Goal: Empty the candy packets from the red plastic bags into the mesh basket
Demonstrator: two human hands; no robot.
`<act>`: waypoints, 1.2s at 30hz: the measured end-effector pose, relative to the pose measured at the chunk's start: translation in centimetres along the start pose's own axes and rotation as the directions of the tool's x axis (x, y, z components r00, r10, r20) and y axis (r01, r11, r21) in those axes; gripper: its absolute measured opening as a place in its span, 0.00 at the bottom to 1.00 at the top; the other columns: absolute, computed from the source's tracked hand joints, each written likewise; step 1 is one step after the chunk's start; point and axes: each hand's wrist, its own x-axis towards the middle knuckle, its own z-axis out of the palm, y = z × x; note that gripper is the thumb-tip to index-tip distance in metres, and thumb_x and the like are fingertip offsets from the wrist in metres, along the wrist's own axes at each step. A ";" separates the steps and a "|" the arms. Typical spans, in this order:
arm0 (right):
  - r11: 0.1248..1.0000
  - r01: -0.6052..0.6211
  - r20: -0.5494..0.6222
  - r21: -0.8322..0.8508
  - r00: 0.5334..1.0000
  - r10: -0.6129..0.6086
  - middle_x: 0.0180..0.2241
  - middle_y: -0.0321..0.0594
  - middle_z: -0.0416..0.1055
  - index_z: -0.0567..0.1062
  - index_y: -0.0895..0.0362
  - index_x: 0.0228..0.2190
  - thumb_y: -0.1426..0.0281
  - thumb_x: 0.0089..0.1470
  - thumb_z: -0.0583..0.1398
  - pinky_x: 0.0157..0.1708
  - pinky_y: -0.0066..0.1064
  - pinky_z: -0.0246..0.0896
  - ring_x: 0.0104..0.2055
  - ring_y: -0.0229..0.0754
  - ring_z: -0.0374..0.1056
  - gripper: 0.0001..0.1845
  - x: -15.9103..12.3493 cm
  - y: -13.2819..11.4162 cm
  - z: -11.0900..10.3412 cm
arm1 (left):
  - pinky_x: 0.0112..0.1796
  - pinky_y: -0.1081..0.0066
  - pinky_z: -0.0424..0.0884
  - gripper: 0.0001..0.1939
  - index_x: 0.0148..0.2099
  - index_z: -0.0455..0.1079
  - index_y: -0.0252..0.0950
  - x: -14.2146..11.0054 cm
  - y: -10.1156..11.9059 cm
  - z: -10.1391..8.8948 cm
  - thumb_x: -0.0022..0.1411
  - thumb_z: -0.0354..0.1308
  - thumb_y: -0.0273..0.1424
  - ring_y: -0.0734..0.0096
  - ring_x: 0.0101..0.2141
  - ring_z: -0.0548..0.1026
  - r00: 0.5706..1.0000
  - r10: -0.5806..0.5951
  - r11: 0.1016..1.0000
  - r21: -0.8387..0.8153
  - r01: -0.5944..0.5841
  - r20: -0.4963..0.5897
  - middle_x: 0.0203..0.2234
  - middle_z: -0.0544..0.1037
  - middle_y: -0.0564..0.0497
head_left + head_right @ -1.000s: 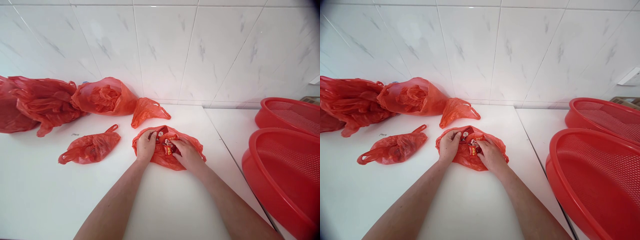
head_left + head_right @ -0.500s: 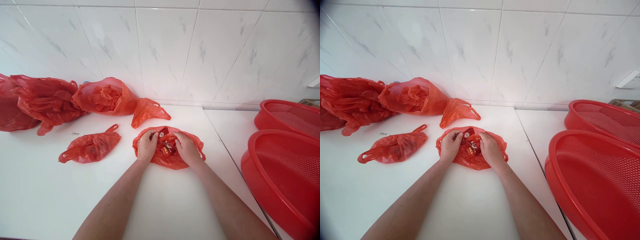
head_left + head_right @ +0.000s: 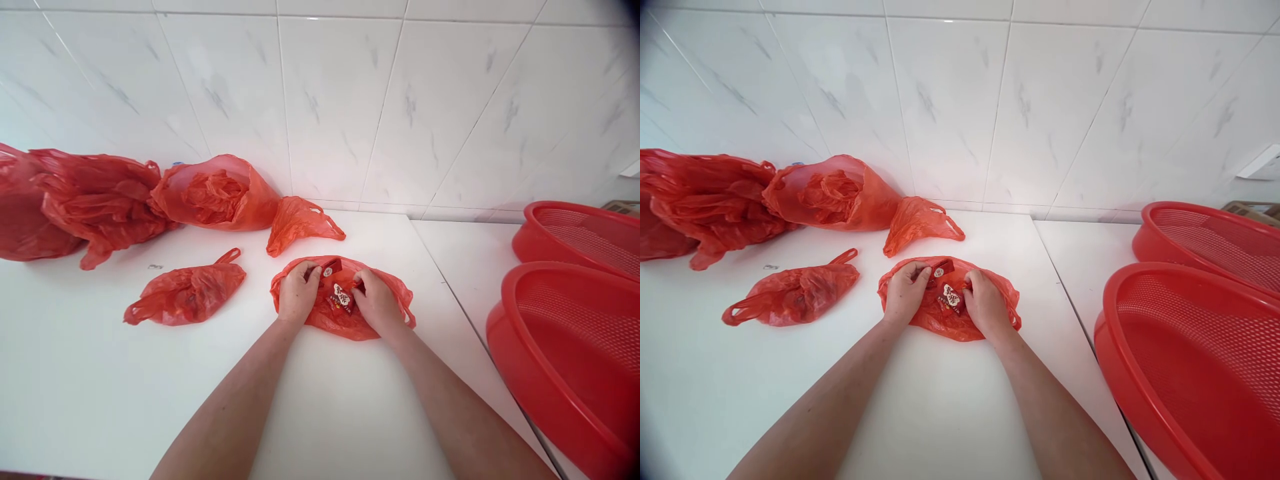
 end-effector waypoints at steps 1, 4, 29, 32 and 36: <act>0.999 -0.005 -0.026 0.040 1.000 0.006 0.30 0.34 0.68 0.64 0.53 0.30 0.75 0.50 0.53 0.29 0.30 0.57 0.30 0.39 0.63 0.05 -0.2 -0.2 -0.2 | 0.34 0.72 0.68 0.09 0.36 0.70 0.42 0.0 -0.1 0.0 0.60 0.51 0.37 0.72 0.31 0.74 1.000 -0.002 1.000 0.001 0.002 0.011 0.30 0.77 0.56; 0.992 0.008 -0.101 0.124 0.995 0.004 0.30 0.34 0.68 0.64 0.53 0.30 0.70 0.52 0.53 0.31 0.31 0.58 0.30 0.39 0.63 0.00 -0.6 -0.7 -0.7 | 0.34 0.72 0.68 0.09 0.38 0.70 0.43 0.0 -0.4 0.2 0.60 0.51 0.37 0.71 0.31 0.74 0.999 -0.012 1.000 0.011 0.011 0.038 0.29 0.77 0.56; 0.955 -0.089 -0.021 0.284 0.995 0.099 0.39 0.36 0.74 0.73 0.51 0.38 0.67 0.54 0.53 0.42 0.35 0.63 0.41 0.41 0.69 0.12 -0.2 0.9 -0.7 | 0.55 0.67 0.60 0.15 0.45 0.71 0.45 -0.1 -0.4 0.3 0.61 0.47 0.27 0.67 0.56 0.63 0.966 0.202 0.975 0.062 -0.215 0.163 0.59 0.62 0.58; 0.958 -0.111 -0.026 0.264 0.992 0.122 0.36 0.36 0.74 0.72 0.50 0.41 0.66 0.54 0.54 0.38 0.36 0.64 0.36 0.41 0.69 0.13 -0.2 0.9 -0.8 | 0.55 0.64 0.60 0.15 0.48 0.70 0.47 0.0 -0.7 0.4 0.61 0.50 0.32 0.63 0.55 0.65 0.961 0.151 0.968 0.164 -0.192 0.234 0.60 0.60 0.58; 0.960 -0.131 -0.040 0.249 0.989 0.145 0.27 0.34 0.72 0.73 0.49 0.39 0.64 0.53 0.55 0.33 0.35 0.64 0.28 0.40 0.67 0.11 -0.3 0.7 -1.1 | 0.53 0.64 0.61 0.11 0.43 0.72 0.43 0.2 -0.8 0.5 0.60 0.52 0.33 0.62 0.53 0.67 0.953 0.136 0.962 0.193 -0.192 0.271 0.57 0.64 0.55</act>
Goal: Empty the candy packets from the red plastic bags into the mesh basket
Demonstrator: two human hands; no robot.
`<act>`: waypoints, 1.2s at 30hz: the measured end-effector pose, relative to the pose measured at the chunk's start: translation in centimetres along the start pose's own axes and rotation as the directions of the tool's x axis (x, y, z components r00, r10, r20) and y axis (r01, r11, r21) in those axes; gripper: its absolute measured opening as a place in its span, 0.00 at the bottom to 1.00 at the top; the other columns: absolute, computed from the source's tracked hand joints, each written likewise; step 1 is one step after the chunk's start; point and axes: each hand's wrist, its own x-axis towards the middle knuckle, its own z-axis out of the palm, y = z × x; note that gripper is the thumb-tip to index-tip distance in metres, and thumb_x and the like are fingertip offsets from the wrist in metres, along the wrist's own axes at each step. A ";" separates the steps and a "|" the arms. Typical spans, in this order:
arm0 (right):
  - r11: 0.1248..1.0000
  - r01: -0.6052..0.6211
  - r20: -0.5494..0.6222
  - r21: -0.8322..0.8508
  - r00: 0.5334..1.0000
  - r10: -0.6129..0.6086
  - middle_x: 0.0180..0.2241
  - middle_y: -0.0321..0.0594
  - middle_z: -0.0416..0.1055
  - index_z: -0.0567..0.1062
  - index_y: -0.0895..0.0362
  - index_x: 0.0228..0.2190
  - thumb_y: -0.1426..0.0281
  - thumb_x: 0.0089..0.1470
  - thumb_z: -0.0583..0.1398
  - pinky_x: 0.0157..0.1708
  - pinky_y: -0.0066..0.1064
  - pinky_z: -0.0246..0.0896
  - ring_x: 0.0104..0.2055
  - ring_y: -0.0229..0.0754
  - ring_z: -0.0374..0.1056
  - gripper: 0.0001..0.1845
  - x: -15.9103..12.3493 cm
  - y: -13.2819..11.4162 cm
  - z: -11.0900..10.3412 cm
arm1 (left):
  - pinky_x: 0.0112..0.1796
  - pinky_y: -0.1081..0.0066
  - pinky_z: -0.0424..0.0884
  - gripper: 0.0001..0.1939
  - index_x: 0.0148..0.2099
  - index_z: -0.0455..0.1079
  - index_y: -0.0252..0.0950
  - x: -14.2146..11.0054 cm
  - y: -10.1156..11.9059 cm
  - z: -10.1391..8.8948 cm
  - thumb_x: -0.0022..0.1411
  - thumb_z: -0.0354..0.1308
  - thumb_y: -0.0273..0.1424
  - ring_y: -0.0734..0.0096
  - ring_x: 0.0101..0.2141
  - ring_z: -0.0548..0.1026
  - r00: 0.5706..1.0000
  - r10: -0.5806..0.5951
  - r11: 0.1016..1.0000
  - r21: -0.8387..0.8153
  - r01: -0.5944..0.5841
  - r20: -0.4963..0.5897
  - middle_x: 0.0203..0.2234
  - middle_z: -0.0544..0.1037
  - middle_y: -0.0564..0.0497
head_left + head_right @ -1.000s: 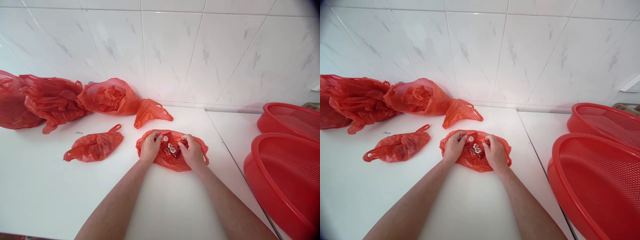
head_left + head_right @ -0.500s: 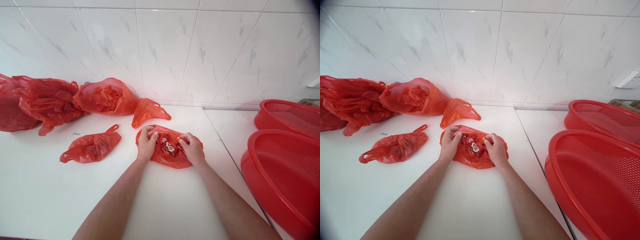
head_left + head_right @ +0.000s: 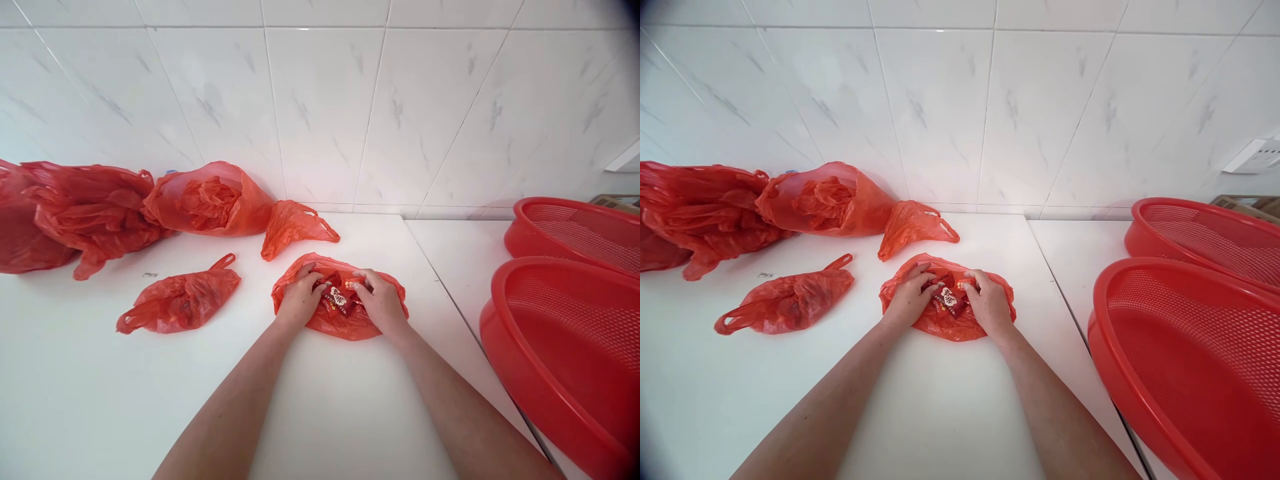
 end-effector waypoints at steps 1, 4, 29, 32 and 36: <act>1.000 0.003 -0.005 0.009 1.000 -0.003 0.28 0.34 0.73 0.73 0.49 0.38 0.64 0.53 0.55 0.33 0.35 0.64 0.29 0.40 0.68 0.11 0.0 0.0 0.0 | 0.52 0.65 0.62 0.10 0.41 0.73 0.43 0.0 0.0 0.0 0.60 0.52 0.33 0.63 0.52 0.68 1.000 -0.009 1.000 -0.013 0.009 -0.006 0.56 0.65 0.54; 0.999 0.029 -0.006 0.037 1.000 -0.029 0.36 0.36 0.74 0.74 0.50 0.37 0.66 0.54 0.54 0.38 0.36 0.65 0.37 0.42 0.70 0.10 0.0 0.1 0.0 | 0.47 0.67 0.66 0.08 0.39 0.72 0.43 0.1 0.0 -0.1 0.60 0.52 0.35 0.65 0.46 0.72 0.997 -0.061 0.995 -0.082 0.058 -0.038 0.50 0.72 0.54; 0.998 0.056 -0.006 -0.028 0.998 -0.056 0.40 0.38 0.73 0.70 0.51 0.41 0.67 0.55 0.52 0.41 0.37 0.64 0.41 0.42 0.69 0.12 -0.4 0.0 0.4 | 0.35 0.70 0.66 0.08 0.33 0.70 0.44 -0.1 0.7 -0.4 0.58 0.53 0.39 0.70 0.33 0.74 0.972 -0.215 0.964 -0.182 0.195 -0.092 0.30 0.77 0.57; 1.000 -0.003 -0.044 0.012 0.999 0.004 0.34 0.36 0.73 0.69 0.51 0.35 0.63 0.53 0.55 0.32 0.34 0.64 0.32 0.41 0.69 0.08 -0.4 -0.1 0.3 | 0.34 0.70 0.66 0.09 0.33 0.70 0.43 -0.1 0.6 -0.4 0.58 0.53 0.40 0.69 0.33 0.74 0.974 -0.213 0.963 -0.183 0.195 -0.083 0.30 0.77 0.57; 0.999 -0.021 -0.028 0.037 0.999 0.022 0.29 0.35 0.71 0.68 0.52 0.29 0.62 0.53 0.55 0.30 0.33 0.63 0.29 0.40 0.67 0.07 -0.3 0.1 0.3 | 0.34 0.70 0.66 0.10 0.33 0.70 0.43 -0.1 0.5 -0.3 0.58 0.53 0.41 0.69 0.33 0.73 0.973 -0.213 0.966 -0.169 0.196 -0.093 0.30 0.77 0.56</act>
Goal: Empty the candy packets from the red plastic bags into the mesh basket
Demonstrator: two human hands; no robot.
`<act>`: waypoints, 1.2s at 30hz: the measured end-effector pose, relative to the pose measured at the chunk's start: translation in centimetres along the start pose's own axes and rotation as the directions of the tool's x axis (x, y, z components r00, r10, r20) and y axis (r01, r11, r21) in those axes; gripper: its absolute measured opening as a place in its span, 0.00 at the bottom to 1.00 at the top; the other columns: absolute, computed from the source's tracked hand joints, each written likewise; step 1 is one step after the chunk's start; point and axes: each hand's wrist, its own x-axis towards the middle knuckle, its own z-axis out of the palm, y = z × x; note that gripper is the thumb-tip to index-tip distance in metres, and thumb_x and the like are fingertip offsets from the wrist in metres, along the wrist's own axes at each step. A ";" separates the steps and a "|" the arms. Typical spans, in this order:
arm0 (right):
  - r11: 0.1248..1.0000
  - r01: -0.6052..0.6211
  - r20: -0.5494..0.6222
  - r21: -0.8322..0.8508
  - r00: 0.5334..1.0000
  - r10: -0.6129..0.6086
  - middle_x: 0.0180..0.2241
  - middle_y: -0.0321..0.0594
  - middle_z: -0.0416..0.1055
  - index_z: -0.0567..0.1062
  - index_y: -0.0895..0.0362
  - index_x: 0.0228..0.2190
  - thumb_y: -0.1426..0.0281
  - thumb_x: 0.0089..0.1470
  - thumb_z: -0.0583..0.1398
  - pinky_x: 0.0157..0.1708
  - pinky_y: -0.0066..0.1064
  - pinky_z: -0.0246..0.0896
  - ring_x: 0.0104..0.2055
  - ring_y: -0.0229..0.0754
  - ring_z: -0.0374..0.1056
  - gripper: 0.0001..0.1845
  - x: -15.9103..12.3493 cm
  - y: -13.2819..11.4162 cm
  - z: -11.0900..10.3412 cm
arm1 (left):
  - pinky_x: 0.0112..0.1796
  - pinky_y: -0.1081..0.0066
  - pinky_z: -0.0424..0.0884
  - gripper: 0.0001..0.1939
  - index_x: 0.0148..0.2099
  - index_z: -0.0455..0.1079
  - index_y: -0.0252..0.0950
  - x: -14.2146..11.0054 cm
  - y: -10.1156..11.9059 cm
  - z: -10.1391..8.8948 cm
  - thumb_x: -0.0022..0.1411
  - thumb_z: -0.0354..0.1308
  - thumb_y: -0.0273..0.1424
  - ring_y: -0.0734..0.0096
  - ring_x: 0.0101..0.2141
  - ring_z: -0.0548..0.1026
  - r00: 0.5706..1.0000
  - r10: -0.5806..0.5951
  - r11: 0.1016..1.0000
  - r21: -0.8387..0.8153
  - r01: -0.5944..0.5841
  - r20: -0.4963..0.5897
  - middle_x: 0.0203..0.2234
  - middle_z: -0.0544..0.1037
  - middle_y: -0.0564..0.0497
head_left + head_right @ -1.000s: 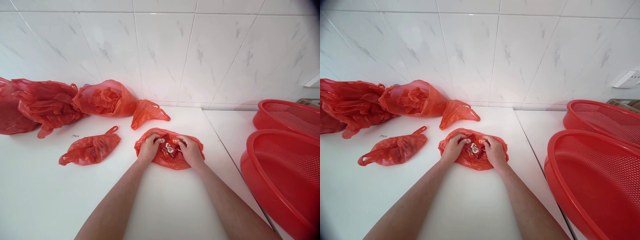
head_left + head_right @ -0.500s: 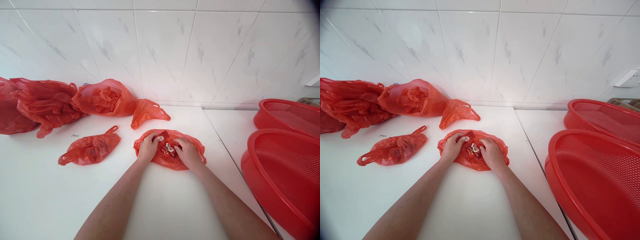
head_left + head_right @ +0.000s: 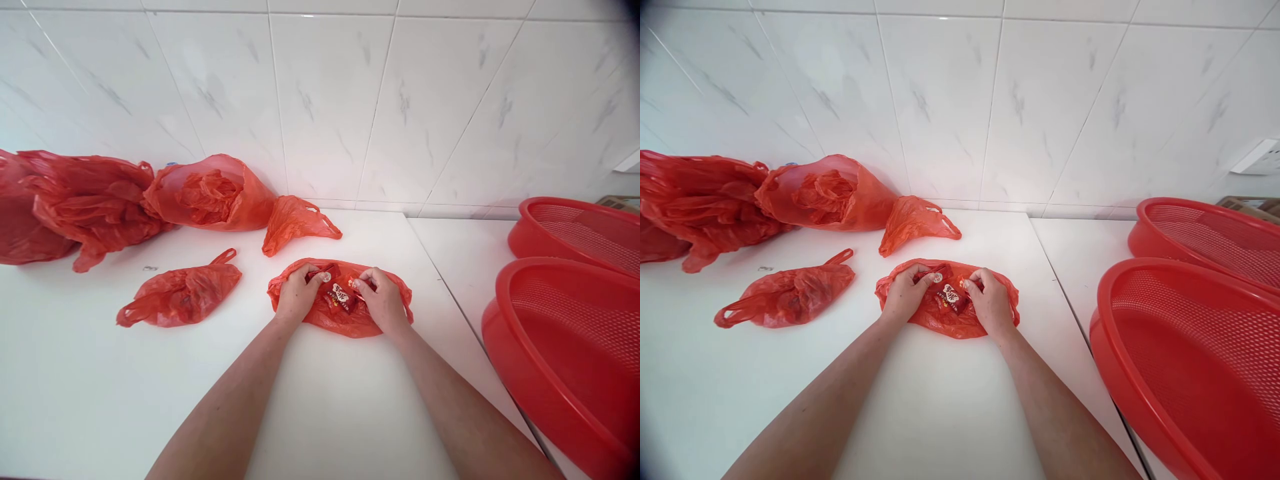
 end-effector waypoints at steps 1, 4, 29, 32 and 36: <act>1.000 0.003 -0.002 0.008 1.000 -0.003 0.31 0.36 0.72 0.69 0.52 0.30 0.63 0.54 0.54 0.33 0.34 0.63 0.32 0.41 0.68 0.07 0.0 0.0 0.0 | 0.34 0.70 0.66 0.10 0.33 0.71 0.43 0.0 0.0 0.0 0.58 0.53 0.42 0.68 0.32 0.73 1.000 -0.001 1.000 0.002 0.001 -0.002 0.30 0.77 0.56; 0.999 0.036 -0.032 -0.004 0.999 -0.036 0.42 0.38 0.72 0.70 0.51 0.40 0.66 0.54 0.54 0.42 0.37 0.63 0.44 0.43 0.67 0.11 0.1 0.0 0.0 | 0.33 0.70 0.66 0.10 0.34 0.71 0.42 0.0 0.1 0.0 0.58 0.53 0.41 0.69 0.31 0.73 1.000 -0.006 1.000 0.004 0.006 -0.003 0.29 0.77 0.55; 0.996 0.088 -0.058 0.029 0.995 -0.086 0.37 0.37 0.74 0.73 0.53 0.38 0.64 0.59 0.50 0.38 0.32 0.63 0.38 0.41 0.69 0.14 -0.6 -1.4 -0.7 | 0.33 0.70 0.65 0.10 0.33 0.70 0.43 0.0 0.0 0.0 0.57 0.54 0.42 0.69 0.32 0.73 1.000 -0.005 1.000 0.019 0.005 0.004 0.30 0.77 0.57; 0.995 0.090 -0.048 0.040 0.995 -0.088 0.38 0.37 0.74 0.73 0.53 0.39 0.64 0.59 0.50 0.38 0.32 0.63 0.38 0.41 0.69 0.14 -0.6 -1.3 -0.6 | 0.32 0.70 0.65 0.10 0.32 0.69 0.42 0.0 -0.1 0.0 0.56 0.54 0.42 0.70 0.31 0.73 0.999 0.005 0.999 0.036 -0.007 0.031 0.30 0.77 0.58; 0.997 0.076 -0.068 0.018 0.995 -0.074 0.41 0.39 0.73 0.70 0.53 0.45 0.63 0.58 0.51 0.41 0.34 0.64 0.40 0.42 0.69 0.16 -0.7 -1.1 -0.4 | 0.34 0.71 0.65 0.10 0.30 0.68 0.41 -0.1 0.0 0.0 0.57 0.53 0.40 0.71 0.31 0.73 0.997 0.047 0.998 0.046 -0.050 0.061 0.30 0.77 0.59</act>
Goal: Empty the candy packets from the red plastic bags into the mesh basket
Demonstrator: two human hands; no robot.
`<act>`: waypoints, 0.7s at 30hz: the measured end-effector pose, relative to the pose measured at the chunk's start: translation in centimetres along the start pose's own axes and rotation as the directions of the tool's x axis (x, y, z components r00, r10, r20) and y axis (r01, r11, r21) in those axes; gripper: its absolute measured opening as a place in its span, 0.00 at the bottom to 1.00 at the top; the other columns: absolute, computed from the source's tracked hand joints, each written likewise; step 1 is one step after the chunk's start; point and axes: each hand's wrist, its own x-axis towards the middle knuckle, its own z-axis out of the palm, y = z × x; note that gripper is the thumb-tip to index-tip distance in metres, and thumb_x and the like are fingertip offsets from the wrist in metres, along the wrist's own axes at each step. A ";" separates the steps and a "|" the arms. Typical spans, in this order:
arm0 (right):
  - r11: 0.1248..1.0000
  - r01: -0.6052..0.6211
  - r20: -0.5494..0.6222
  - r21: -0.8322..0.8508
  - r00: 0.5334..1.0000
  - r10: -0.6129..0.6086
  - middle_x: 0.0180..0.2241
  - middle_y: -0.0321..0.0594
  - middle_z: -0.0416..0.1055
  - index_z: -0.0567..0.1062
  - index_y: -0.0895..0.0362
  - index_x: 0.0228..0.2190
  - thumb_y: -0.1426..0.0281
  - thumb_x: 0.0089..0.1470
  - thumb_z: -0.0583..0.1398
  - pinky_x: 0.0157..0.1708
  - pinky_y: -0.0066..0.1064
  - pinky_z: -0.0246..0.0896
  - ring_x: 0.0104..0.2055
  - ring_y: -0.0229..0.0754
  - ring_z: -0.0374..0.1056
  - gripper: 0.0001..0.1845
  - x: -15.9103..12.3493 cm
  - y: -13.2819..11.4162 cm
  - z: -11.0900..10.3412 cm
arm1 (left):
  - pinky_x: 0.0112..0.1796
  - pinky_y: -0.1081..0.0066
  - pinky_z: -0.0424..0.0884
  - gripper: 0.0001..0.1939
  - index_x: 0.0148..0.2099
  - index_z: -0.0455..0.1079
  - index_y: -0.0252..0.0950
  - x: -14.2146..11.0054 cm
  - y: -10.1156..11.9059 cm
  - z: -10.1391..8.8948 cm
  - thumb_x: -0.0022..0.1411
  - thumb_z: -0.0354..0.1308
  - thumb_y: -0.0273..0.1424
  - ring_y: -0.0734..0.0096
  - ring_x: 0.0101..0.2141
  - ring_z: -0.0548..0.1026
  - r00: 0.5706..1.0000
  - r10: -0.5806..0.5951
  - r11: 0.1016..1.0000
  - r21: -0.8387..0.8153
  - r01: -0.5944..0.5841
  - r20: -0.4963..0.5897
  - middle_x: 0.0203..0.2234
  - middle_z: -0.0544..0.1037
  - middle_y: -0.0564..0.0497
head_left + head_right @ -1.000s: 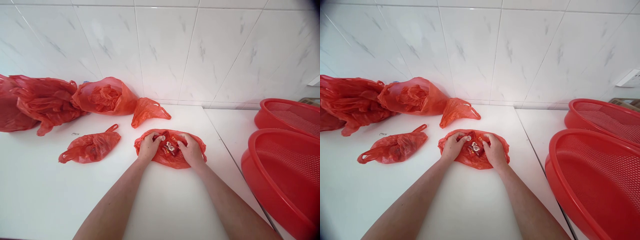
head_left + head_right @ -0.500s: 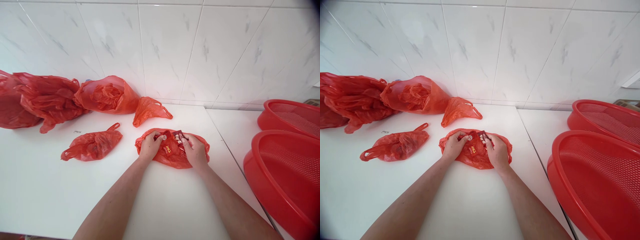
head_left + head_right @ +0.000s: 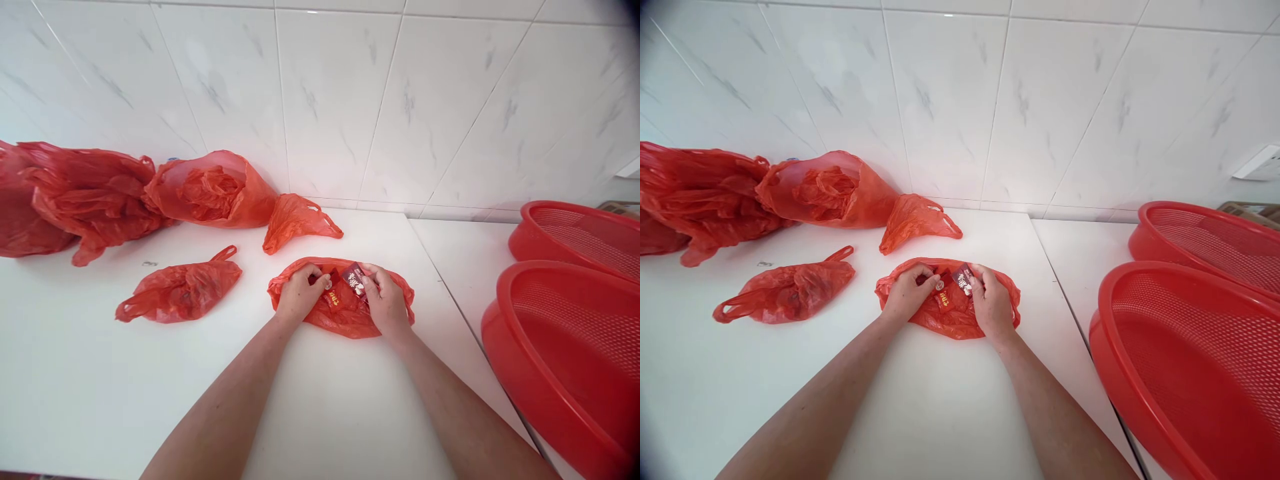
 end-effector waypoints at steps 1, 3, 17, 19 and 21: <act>1.000 -0.003 0.003 -0.011 1.000 0.003 0.41 0.40 0.73 0.70 0.53 0.46 0.63 0.58 0.51 0.40 0.34 0.64 0.40 0.42 0.69 0.16 0.0 0.0 0.0 | 0.34 0.71 0.65 0.09 0.30 0.68 0.41 0.0 0.0 0.0 0.57 0.53 0.39 0.72 0.32 0.73 1.000 0.012 1.000 -0.007 -0.012 0.003 0.30 0.77 0.59; 1.000 0.019 0.018 -0.022 1.000 -0.018 0.40 0.39 0.73 0.70 0.53 0.45 0.64 0.58 0.51 0.39 0.34 0.64 0.39 0.42 0.69 0.15 -0.1 0.0 0.1 | 0.34 0.71 0.65 0.07 0.31 0.69 0.42 0.0 0.0 0.0 0.57 0.53 0.37 0.72 0.32 0.73 1.000 0.026 0.999 -0.024 -0.026 0.004 0.31 0.77 0.59; 0.965 -0.038 0.133 -0.260 0.988 0.074 0.41 0.35 0.74 0.73 0.52 0.40 0.74 0.53 0.50 0.45 0.33 0.62 0.44 0.39 0.69 0.16 0.3 0.5 -0.5 | 0.35 0.71 0.66 0.08 0.37 0.70 0.45 0.2 -0.6 0.2 0.56 0.52 0.29 0.71 0.34 0.73 1.000 0.016 0.999 0.035 -0.016 -0.006 0.36 0.77 0.60; 0.941 -0.031 0.185 -0.336 0.978 0.098 0.44 0.35 0.72 0.71 0.51 0.44 0.76 0.51 0.51 0.45 0.33 0.62 0.46 0.40 0.67 0.20 0.2 0.2 -0.7 | 0.35 0.71 0.66 0.08 0.37 0.69 0.46 0.2 -0.6 0.2 0.56 0.52 0.29 0.71 0.34 0.73 1.000 0.013 0.999 0.035 -0.013 -0.007 0.36 0.77 0.60; 0.909 0.007 0.242 -0.418 0.965 0.104 0.46 0.37 0.70 0.67 0.51 0.49 0.75 0.48 0.54 0.40 0.32 0.63 0.45 0.42 0.67 0.25 0.1 -0.1 -0.8 | 0.35 0.71 0.66 0.08 0.37 0.69 0.46 0.2 -0.6 0.2 0.56 0.52 0.29 0.71 0.35 0.73 1.000 0.012 0.999 0.034 -0.011 -0.012 0.36 0.77 0.60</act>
